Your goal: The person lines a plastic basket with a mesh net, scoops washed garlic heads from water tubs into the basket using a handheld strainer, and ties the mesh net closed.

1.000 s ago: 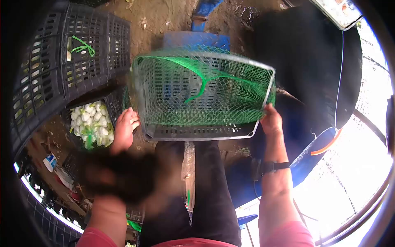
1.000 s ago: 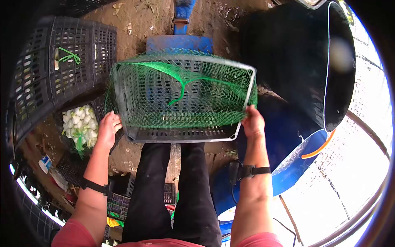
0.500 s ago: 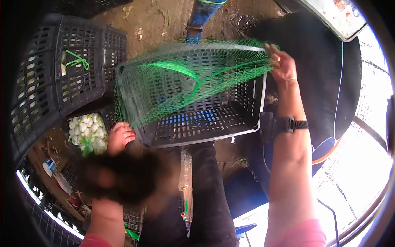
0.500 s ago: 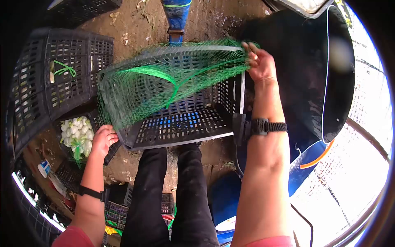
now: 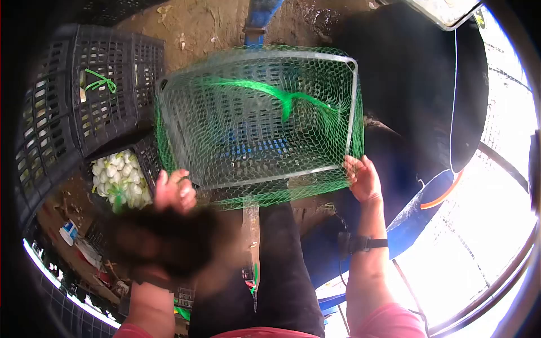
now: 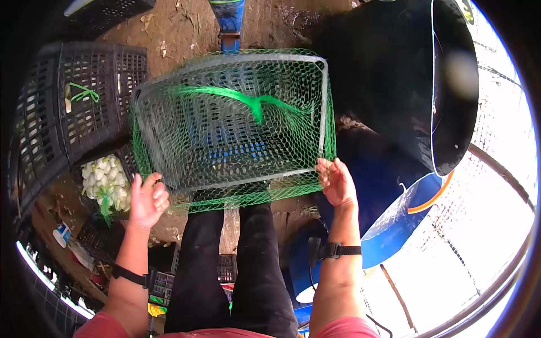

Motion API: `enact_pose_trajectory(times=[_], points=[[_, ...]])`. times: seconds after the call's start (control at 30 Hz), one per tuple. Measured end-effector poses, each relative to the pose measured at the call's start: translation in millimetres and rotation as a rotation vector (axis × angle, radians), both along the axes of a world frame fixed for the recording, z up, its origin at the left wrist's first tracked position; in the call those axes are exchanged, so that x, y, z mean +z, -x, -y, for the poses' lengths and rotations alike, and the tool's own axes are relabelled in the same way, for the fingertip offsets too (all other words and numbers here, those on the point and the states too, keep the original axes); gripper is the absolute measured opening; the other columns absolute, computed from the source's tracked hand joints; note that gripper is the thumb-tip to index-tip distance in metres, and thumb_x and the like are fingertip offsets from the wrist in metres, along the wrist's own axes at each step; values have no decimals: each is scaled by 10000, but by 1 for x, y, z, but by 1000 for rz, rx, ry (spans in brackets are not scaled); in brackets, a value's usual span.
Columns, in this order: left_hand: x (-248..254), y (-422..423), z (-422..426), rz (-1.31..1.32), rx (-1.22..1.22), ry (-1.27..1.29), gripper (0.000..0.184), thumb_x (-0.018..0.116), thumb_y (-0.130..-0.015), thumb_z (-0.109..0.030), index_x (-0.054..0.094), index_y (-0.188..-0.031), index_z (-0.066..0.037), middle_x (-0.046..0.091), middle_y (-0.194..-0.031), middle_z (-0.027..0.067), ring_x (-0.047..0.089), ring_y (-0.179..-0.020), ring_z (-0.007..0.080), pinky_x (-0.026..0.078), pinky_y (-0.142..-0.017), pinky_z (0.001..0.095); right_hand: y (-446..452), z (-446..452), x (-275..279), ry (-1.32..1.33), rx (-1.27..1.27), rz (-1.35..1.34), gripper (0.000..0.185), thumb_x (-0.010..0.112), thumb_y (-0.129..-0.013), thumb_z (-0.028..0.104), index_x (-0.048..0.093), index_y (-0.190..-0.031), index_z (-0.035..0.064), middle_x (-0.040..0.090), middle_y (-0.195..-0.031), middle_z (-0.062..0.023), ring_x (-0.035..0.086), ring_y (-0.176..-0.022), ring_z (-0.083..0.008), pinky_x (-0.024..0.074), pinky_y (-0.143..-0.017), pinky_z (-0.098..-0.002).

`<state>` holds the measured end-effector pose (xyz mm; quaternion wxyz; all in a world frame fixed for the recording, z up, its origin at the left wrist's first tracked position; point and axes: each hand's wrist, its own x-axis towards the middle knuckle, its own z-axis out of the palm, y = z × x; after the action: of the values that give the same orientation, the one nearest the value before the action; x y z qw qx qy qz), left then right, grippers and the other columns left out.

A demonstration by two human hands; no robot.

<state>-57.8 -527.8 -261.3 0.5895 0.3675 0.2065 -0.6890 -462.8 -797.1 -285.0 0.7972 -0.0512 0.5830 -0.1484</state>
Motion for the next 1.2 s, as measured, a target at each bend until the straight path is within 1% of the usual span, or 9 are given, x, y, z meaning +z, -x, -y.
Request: enact_pose_trajectory(times=[0.13, 0.23, 0.37, 0.63, 0.7, 0.73, 0.8, 1.07, 1.2], points=[[-19, 18, -11, 419, -514, -144, 301, 486, -944, -336, 561, -1010, -52, 555, -896, 7, 483, -672, 83, 381, -607, 210, 1, -34, -22, 261, 175, -297, 91, 684, -782, 98, 615, -761, 42, 585, -657, -18, 478, -544, -86, 360, -513, -217], [-16, 33, -11, 372, -339, -80, 265, 483, -947, -298, 593, -942, -57, 585, -973, 40, 547, -917, 152, 398, -804, 277, -12, -60, -33, 860, 656, -1265, 198, 648, -836, 172, 583, -715, 31, 594, -668, -52, 535, -561, -197, 428, -517, -316], [-29, 33, -30, 158, -83, 103, 267, 464, -951, -294, 538, -783, -101, 605, -883, 76, 532, -1042, 211, 324, -988, 386, 21, -98, -56, -1, -281, -514, 214, 493, -939, 198, 524, -975, -11, 593, -920, -126, 603, -767, -284, 528, -659, -438], [-125, 33, -142, 21, 138, 74, 298, 440, -956, -348, 514, -760, -135, 532, -686, -8, 561, -945, 200, 394, -925, 386, 39, -121, -70, 234, -354, -220, 160, 507, -932, 215, 565, -959, 68, 629, -937, -90, 621, -821, -289, 538, -757, -474], [-182, 36, -160, -231, 281, 294, 257, 432, -955, -331, 583, -928, -126, 608, -869, 8, 551, -1021, 213, 421, -908, 389, 41, -109, -76, 225, -307, -107, 190, 537, -911, 239, 605, -1004, 88, 645, -1016, -83, 625, -882, -273, 541, -761, -460], [-140, 48, -102, 85, 363, -298, 322, 437, -943, -325, 565, -1141, -105, 595, -1124, 52, 521, -1098, 256, 419, -935, 426, 36, -101, -78, 217, -327, -41, 214, 523, -913, 239, 603, -1035, 83, 643, -1038, -85, 620, -912, -266, 531, -786, -447], [-179, 37, -116, 61, 278, -306, 360, 442, -936, -325, 533, -1196, -93, 561, -1197, 66, 508, -1116, 271, 407, -955, 438, 36, -81, -97, 172, -336, 65, 276, 447, -918, 202, 592, -1099, 51, 627, -1098, -103, 591, -1003, -257, 485, -865, -420], [-194, -26, -160, 277, -191, -702, 391, 490, -903, -163, 425, -1289, -154, 560, -1180, 55, 526, -1083, 222, 434, -899, 388, 36, -63, -152, 145, -180, -208, 247, 554, -849, 204, 620, -978, 4, 646, -904, -107, 624, -834, -262, 517, -779, -398], [-106, -33, -95, 225, -140, -119, 525, 502, -896, -170, 306, -1382, -157, 502, -1248, 84, 482, -1149, 246, 391, -933, 366, 2, -50, -141, -106, -396, -537, 113, 583, -826, 159, 628, -798, 59, 628, -736, -94, 611, -663, -245, 523, -628, -393]])
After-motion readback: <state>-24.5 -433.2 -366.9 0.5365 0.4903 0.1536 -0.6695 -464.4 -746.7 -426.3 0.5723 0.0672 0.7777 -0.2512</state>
